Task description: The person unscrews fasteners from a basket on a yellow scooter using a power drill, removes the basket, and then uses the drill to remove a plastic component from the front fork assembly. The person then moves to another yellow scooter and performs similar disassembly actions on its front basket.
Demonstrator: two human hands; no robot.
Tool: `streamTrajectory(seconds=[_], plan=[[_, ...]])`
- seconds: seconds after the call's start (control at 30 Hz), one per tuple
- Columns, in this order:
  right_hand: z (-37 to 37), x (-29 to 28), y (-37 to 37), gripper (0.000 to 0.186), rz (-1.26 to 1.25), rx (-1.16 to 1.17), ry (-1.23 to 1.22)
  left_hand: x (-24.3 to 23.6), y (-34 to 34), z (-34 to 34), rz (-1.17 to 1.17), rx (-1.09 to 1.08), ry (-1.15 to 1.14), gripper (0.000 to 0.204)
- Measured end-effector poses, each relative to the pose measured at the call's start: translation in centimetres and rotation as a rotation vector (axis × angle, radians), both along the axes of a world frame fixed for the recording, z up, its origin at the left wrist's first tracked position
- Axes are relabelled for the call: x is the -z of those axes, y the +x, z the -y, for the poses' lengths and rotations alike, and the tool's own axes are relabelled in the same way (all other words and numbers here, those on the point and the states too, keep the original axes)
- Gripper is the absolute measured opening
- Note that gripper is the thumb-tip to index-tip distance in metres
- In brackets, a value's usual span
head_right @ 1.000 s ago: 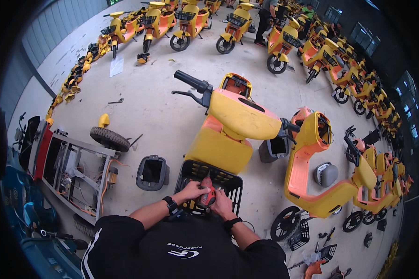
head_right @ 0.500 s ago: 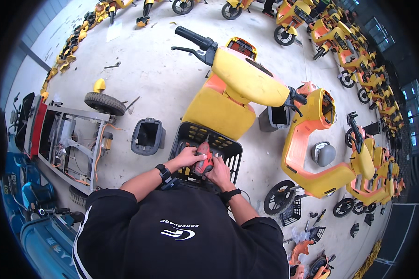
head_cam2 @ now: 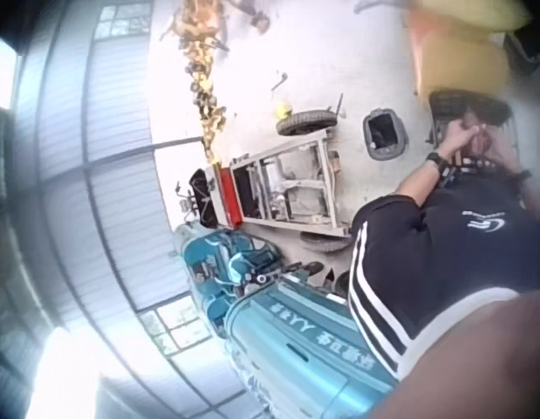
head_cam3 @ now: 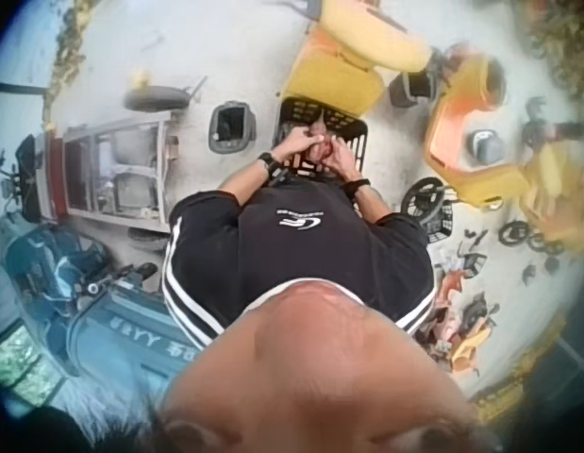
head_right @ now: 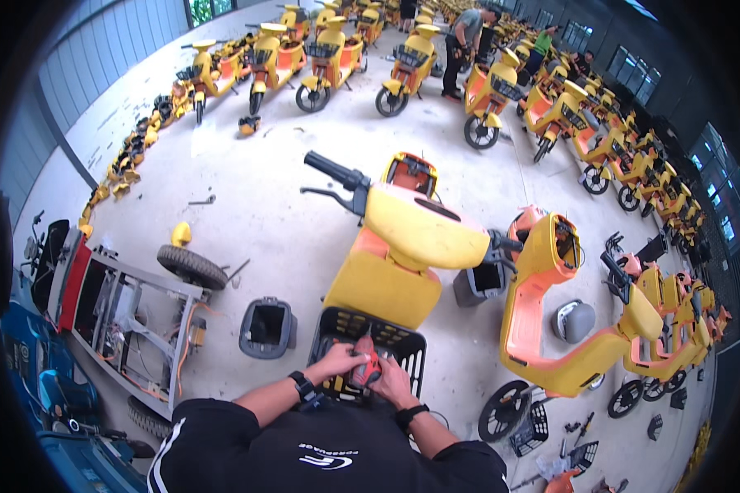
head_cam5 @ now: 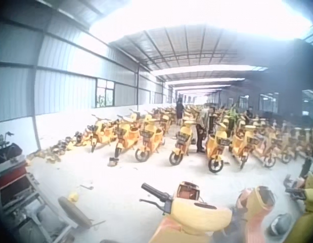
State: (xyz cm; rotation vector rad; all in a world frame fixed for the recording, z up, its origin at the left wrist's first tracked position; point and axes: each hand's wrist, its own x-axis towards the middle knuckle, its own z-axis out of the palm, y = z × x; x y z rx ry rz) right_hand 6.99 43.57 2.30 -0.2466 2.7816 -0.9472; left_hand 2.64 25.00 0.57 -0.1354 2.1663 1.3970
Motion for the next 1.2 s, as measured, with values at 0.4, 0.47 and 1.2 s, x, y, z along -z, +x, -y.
streamTrajectory(seconds=[0.4,0.47,1.2], plan=[[-0.8,1.1,-0.4,0.051,0.055,-0.019,0.112,-0.4,-0.7,-0.2,0.099,0.015,0.08,0.061],[-0.6,0.9,-0.8,0.05,0.025,-0.02,0.102,-0.7,-1.1,-0.1,0.157,0.018,0.096,0.06],[-1.1,0.9,-0.6,0.042,-0.076,-0.021,0.083,-0.2,-1.7,-0.6,0.069,0.07,0.088,0.056]])
